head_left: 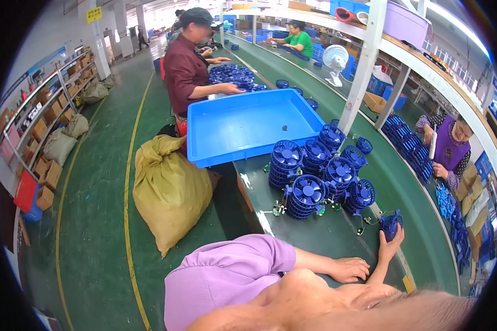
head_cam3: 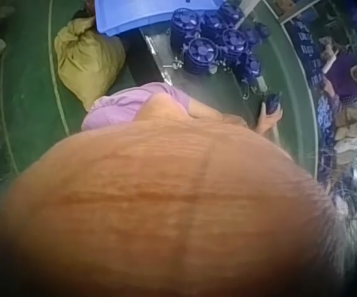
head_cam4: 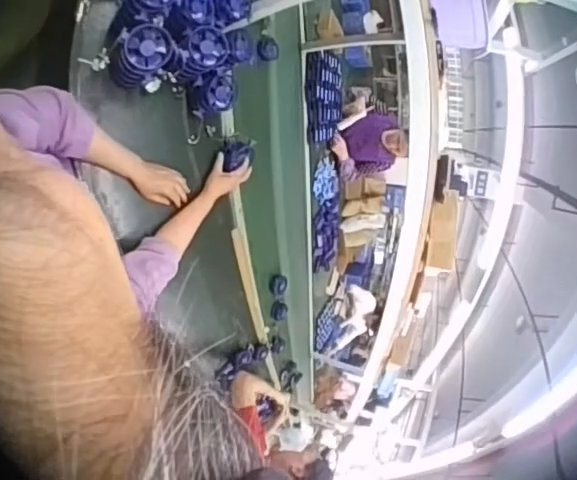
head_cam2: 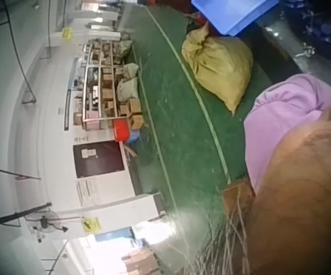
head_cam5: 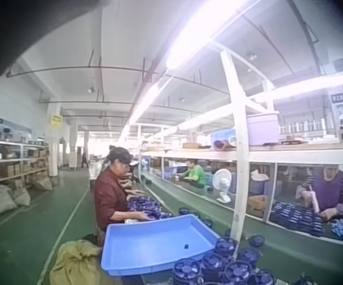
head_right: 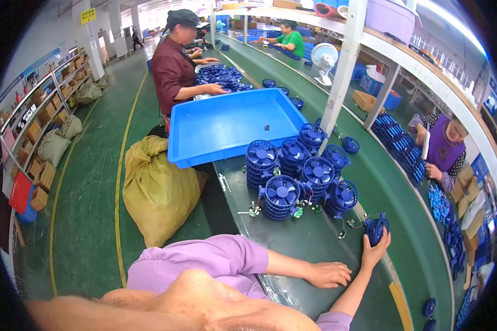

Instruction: Assembling small blue fan components on a factory production line.

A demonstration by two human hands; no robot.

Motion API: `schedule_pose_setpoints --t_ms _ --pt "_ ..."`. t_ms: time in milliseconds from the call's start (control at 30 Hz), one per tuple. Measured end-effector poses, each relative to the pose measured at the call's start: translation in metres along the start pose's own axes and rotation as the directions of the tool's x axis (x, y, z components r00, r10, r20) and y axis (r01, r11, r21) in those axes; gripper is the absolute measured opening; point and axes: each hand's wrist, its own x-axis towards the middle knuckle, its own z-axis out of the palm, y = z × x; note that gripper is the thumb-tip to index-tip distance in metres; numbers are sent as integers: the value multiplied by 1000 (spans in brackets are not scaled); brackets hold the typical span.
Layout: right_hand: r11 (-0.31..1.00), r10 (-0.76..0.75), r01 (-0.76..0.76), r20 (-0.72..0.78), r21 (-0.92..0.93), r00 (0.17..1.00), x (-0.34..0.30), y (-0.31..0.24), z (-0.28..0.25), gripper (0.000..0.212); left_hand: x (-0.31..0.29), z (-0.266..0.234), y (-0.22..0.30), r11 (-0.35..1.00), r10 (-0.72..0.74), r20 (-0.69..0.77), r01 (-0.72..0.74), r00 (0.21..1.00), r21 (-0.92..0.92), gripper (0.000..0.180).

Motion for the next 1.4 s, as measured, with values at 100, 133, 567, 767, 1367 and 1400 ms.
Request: schedule_pose_setpoints --t_ms 100,133,567,767,1367,1400 --pt "999 -52 52 -5 -8 999 2 5 -1 72 2 4 -7 998 22 -55 -25 998 -60 21" --pt "999 -23 23 15 -39 1000 4 2 -6 72 7 0 -4 999 24 -36 -25 999 -32 19" --pt "957 -127 27 334 288 934 19 -57 -15 70 12 -25 -1 995 -75 60 79 995 -60 20" --pt "895 -286 -24 616 444 734 18 -65 -23 78 16 -20 3 993 -93 77 98 993 -71 20" --pt "794 -389 -143 676 590 626 18 -69 -20 82 20 -33 12 994 -98 113 103 989 -37 15" --pt "798 -426 -91 665 595 614 17 -68 -21 78 21 -33 12 994 -99 114 104 989 -42 15"
